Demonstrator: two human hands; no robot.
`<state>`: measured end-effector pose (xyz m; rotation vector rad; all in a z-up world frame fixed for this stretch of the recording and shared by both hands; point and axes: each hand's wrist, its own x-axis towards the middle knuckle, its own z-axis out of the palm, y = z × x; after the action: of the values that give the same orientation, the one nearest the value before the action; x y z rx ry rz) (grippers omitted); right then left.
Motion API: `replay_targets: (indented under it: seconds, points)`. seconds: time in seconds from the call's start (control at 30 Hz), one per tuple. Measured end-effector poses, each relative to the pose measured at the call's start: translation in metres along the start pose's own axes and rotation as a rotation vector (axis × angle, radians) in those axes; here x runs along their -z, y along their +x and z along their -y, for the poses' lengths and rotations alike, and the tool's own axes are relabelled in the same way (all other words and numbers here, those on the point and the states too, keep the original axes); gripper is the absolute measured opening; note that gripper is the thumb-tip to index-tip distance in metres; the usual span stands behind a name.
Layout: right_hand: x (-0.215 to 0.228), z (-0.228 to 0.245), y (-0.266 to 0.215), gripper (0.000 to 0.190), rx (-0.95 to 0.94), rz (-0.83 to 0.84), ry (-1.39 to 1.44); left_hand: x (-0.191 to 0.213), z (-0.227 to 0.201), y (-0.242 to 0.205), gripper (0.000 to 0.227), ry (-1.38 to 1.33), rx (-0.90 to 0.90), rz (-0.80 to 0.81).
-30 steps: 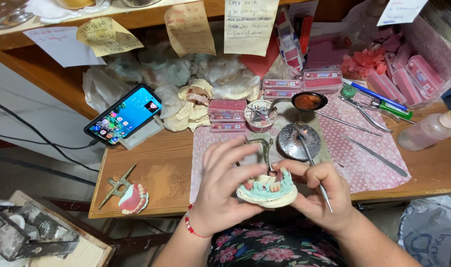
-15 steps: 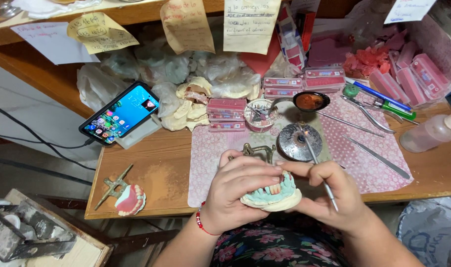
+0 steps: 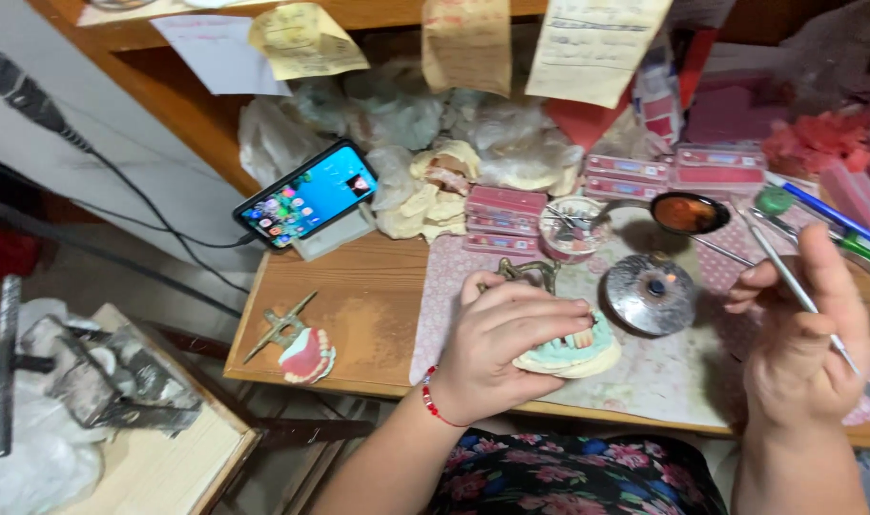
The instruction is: Applying wax to a dental model and shaping it with a carving tool
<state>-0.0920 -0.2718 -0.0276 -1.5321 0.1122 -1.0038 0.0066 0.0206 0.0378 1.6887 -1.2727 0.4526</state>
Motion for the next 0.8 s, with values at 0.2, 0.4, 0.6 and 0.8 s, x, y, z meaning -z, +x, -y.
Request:
replay_targets:
  seconds: [0.2, 0.4, 0.6, 0.8]
  points:
    - [0.000, -0.001, -0.011, 0.042, -0.112, 0.035, 0.001, -0.001, 0.007, -0.009, 0.036, 0.028, 0.036, -0.008]
    - [-0.012, 0.019, -0.013, 0.022, -0.206, -0.021, -0.120, -0.003, 0.006, -0.010, 0.031, 0.064, 0.024, 0.005]
    - [0.022, -0.033, -0.007, 0.034, -0.234, -0.088, -0.095, -0.005, 0.006, -0.011, 0.031, 0.062, 0.033, -0.001]
    - [0.011, -0.013, -0.003, 0.039, -0.222, -0.072, -0.023, -0.004, 0.004, -0.009, 0.034, 0.055, 0.041, 0.021]
